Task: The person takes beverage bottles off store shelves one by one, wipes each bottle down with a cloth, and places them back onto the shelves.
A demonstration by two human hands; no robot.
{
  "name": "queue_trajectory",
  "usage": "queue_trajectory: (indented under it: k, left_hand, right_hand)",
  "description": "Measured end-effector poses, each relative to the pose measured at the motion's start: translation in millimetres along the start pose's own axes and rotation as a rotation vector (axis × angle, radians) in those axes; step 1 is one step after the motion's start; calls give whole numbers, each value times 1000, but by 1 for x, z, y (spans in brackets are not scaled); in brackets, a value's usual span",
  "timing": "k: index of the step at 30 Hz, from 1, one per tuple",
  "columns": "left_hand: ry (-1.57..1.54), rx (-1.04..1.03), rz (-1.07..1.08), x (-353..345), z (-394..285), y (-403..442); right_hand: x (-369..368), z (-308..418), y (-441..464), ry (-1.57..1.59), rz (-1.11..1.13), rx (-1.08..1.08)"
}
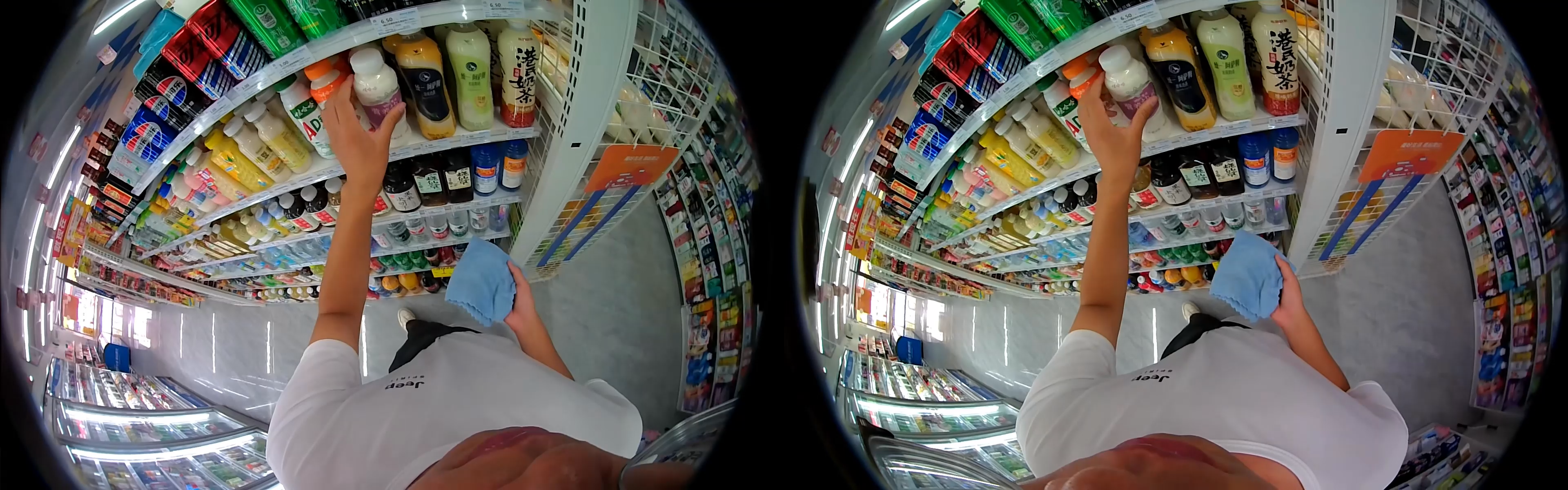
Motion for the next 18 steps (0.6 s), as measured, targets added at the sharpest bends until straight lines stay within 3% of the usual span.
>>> queue_trajectory:
  k: [18]
  left_hand:
    - [0,61,42,-16,1,0]
  right_hand:
    - [7,0,2,29,-41,12]
Point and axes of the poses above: each hand's wrist, its own y-axis towards the middle knuckle, its own x-axis out of the back of the hand, z = x × y, the point moved 5 cm from there along y, towards the middle knuckle, and after that the axes turned 8 degrees about y, right-handed, at the moved point
